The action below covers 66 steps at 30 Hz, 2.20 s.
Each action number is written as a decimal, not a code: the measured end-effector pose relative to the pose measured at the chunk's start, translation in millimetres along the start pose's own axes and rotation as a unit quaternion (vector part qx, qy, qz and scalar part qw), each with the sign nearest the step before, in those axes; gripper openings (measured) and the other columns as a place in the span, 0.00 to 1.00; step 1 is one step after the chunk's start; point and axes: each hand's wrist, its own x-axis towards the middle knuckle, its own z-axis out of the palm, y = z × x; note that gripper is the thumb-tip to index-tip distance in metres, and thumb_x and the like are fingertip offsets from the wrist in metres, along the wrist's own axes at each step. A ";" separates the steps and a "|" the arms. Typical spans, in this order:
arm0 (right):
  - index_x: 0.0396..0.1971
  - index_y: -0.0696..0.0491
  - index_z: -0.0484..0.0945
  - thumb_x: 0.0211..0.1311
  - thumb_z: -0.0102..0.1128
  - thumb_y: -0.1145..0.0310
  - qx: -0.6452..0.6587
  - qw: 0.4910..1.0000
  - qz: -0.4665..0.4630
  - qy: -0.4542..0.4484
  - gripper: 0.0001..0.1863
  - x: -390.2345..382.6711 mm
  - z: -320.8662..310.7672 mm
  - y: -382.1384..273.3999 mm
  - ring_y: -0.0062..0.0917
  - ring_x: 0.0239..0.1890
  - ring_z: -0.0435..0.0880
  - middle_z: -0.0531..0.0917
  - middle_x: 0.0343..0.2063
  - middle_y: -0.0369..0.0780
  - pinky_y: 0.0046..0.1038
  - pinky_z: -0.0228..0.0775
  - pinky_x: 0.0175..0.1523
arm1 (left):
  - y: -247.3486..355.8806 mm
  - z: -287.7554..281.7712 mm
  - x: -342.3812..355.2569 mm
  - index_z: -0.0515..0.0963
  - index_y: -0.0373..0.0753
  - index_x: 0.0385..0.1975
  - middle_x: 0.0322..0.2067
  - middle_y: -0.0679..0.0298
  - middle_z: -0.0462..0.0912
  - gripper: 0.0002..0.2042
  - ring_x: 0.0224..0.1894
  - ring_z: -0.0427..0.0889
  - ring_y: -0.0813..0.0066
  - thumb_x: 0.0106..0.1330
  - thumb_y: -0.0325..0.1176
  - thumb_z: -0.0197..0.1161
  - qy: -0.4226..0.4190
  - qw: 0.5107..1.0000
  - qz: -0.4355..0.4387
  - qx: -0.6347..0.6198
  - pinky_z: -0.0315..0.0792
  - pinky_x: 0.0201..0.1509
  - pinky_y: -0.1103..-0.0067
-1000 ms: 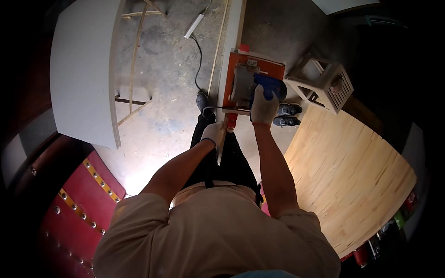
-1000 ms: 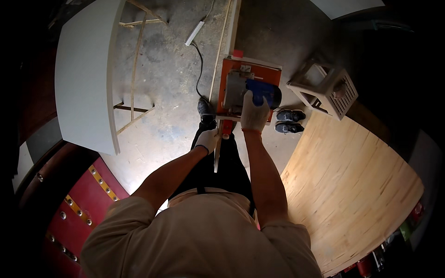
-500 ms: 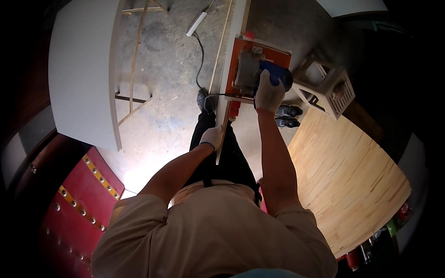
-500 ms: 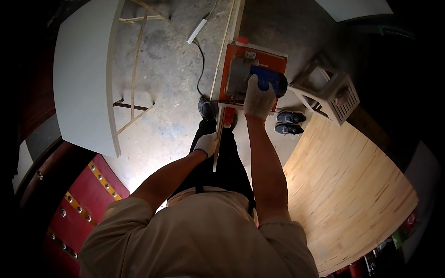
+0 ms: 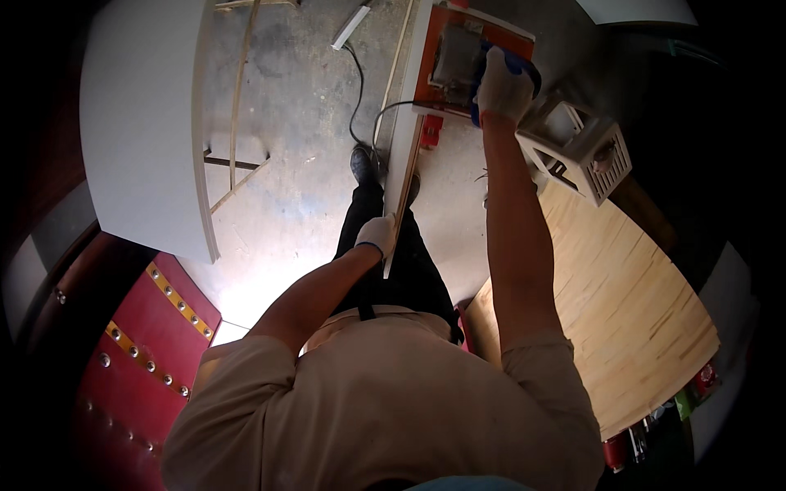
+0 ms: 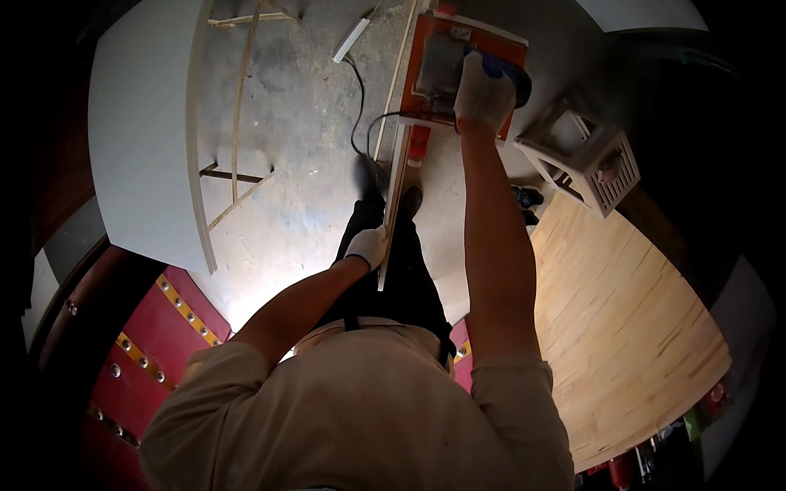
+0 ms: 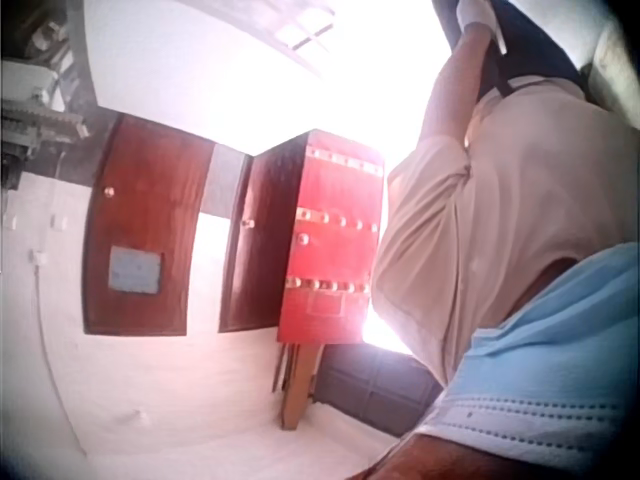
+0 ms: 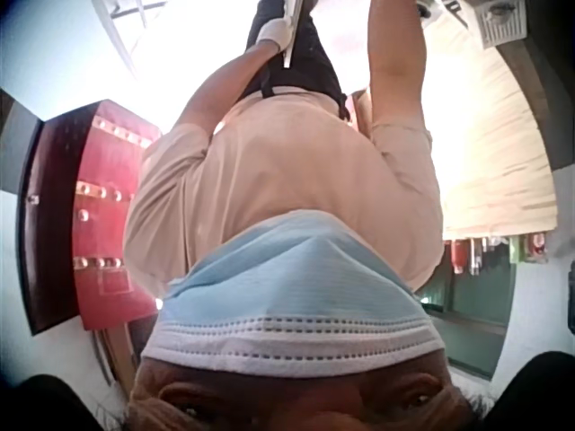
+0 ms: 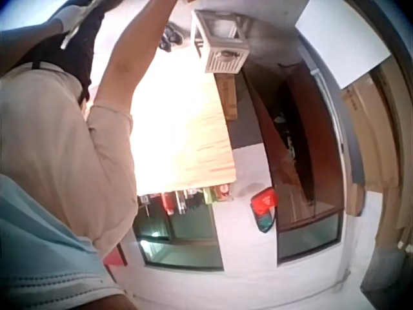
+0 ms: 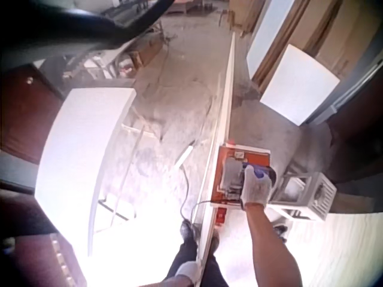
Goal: The person uses a handheld electric circular saw to cut a long, thin wooden strip placed on the floor. After completing the cut, the person picks up the strip, walks to a workbench, and places it on the surface alongside other tools and materials.
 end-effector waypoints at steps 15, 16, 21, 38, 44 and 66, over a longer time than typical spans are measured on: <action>0.28 0.55 0.81 0.70 0.60 0.66 -0.362 0.871 -0.332 0.022 0.11 56.9 10.5 -19.0 0.38 0.29 0.88 0.85 0.25 0.45 0.39 0.82 0.39 | 32.7 -78.7 73.0 0.79 0.33 0.55 0.39 0.36 0.85 0.17 0.45 0.86 0.36 0.77 0.39 0.52 0.102 0.978 0.074 -0.166 0.78 0.51 0.51; 0.27 0.54 0.80 0.69 0.58 0.70 -0.271 0.931 -0.244 0.008 0.09 52.3 10.8 -27.4 0.39 0.33 0.88 0.85 0.26 0.45 0.39 0.82 0.42 | 35.8 -86.8 90.5 0.79 0.35 0.57 0.40 0.36 0.85 0.18 0.46 0.85 0.36 0.77 0.39 0.53 0.147 0.967 0.117 -0.173 0.77 0.50 0.52; 0.34 0.63 0.87 0.64 0.60 0.53 0.010 0.995 0.099 0.021 0.24 50.6 4.0 -36.8 0.45 0.41 0.89 0.90 0.39 0.52 0.41 0.78 0.52 | 68.4 -150.9 138.3 0.80 0.39 0.58 0.42 0.39 0.86 0.17 0.48 0.85 0.38 0.76 0.38 0.53 0.104 0.972 0.115 -0.178 0.78 0.52 0.56; 0.44 0.64 0.87 0.69 0.63 0.53 0.068 0.978 0.194 -0.044 0.25 57.0 -12.0 -48.0 0.34 0.39 0.88 0.91 0.39 0.45 0.35 0.78 0.51 | 105.5 -191.9 146.3 0.74 0.33 0.69 0.62 0.49 0.83 0.24 0.68 0.79 0.57 0.74 0.29 0.52 -0.041 0.949 0.012 -0.312 0.68 0.72 0.72; 0.39 0.64 0.87 0.68 0.62 0.54 0.056 0.984 0.166 -0.021 0.23 60.4 -6.0 -61.9 0.34 0.40 0.89 0.90 0.37 0.45 0.35 0.78 0.50 | 99.2 -190.7 146.4 0.72 0.32 0.70 0.61 0.47 0.83 0.23 0.65 0.80 0.56 0.77 0.30 0.52 -0.021 0.952 0.019 -0.304 0.71 0.69 0.73; 0.25 0.63 0.83 0.65 0.60 0.55 0.058 0.988 0.140 -0.013 0.23 212.3 56.0 -106.0 0.37 0.32 0.88 0.89 0.27 0.46 0.37 0.75 0.45 | 85.7 -193.2 152.6 0.75 0.34 0.66 0.49 0.39 0.85 0.21 0.54 0.86 0.44 0.77 0.32 0.50 0.009 0.977 0.053 -0.206 0.78 0.59 0.62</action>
